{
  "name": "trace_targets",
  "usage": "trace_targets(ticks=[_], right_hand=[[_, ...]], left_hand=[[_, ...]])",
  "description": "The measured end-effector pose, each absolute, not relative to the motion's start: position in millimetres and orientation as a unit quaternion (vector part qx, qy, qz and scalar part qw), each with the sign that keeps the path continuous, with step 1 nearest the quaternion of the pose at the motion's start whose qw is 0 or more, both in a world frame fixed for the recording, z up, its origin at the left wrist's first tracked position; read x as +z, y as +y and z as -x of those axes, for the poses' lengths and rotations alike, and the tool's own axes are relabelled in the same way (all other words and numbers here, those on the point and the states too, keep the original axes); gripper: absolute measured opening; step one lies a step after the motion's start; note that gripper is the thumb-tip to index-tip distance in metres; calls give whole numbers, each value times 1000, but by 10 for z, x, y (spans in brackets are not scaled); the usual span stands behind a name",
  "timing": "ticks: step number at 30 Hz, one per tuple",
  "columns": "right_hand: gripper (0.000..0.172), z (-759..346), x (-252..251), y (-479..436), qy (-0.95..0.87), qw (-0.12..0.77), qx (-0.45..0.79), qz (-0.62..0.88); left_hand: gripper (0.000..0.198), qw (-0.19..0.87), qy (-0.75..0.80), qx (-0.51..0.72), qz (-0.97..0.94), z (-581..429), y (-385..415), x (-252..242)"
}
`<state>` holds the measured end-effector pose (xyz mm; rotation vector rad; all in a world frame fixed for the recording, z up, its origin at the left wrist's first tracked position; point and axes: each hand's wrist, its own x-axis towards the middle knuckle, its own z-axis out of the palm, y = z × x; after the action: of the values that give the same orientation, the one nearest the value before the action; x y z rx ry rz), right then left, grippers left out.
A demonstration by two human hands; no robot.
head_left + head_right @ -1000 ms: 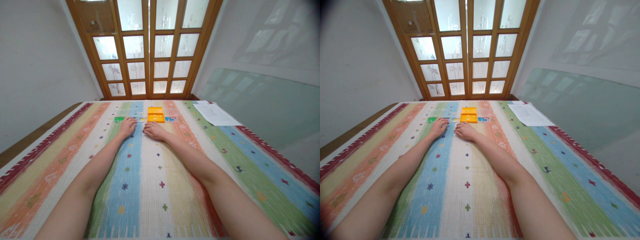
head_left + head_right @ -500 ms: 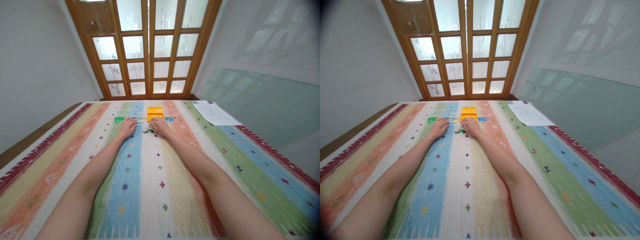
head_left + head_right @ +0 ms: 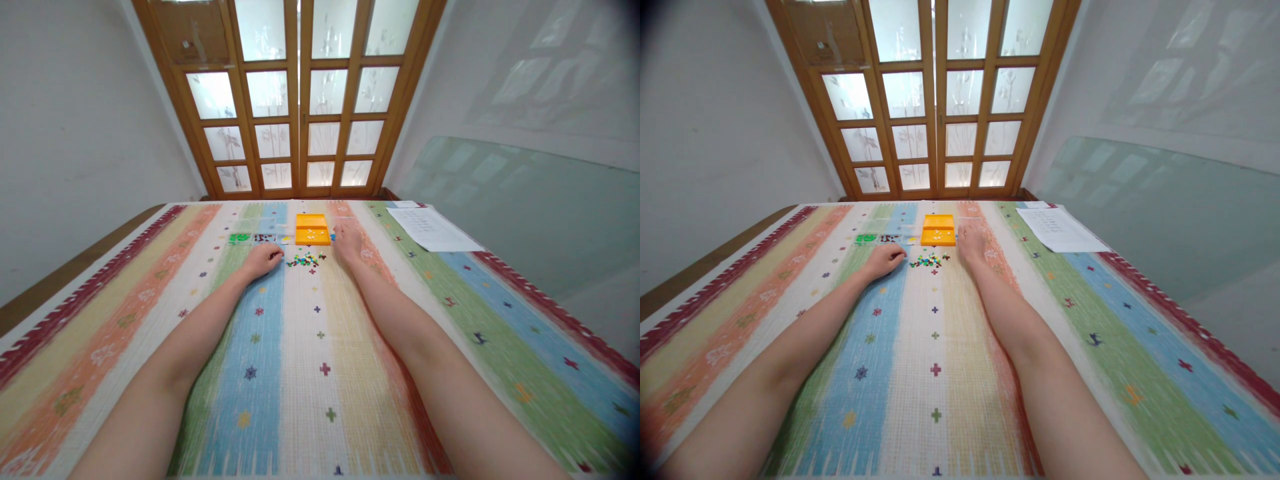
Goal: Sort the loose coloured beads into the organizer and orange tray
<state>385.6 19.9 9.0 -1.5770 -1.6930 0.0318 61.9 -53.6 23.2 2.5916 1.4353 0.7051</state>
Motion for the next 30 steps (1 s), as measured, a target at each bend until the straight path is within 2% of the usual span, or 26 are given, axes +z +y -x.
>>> trace_targets(ticks=[4, 9, 13, 24, 30], right_hand=[[42, -3652, 160, 58, -781, 378, 44, 495], [35, -3255, 233, -240, -894, 316, 75, 308], [30, -3066, 259, -405, -932, 272, 91, 223], [35, -3043, 282, -442, -949, 221, 82, 207], [37, -3054, 236, -423, -936, 237, 93, 243]], left_hand=[[23, 53, 465, 180, -865, -679, -565, 246], [23, 19, 527, 214, -822, -605, -521, 247], [23, 13, 545, 224, -808, -543, -487, 231], [23, 7, 531, 240, -813, -545, -477, 196], [25, 23, 526, 235, -817, -554, -485, 204]])
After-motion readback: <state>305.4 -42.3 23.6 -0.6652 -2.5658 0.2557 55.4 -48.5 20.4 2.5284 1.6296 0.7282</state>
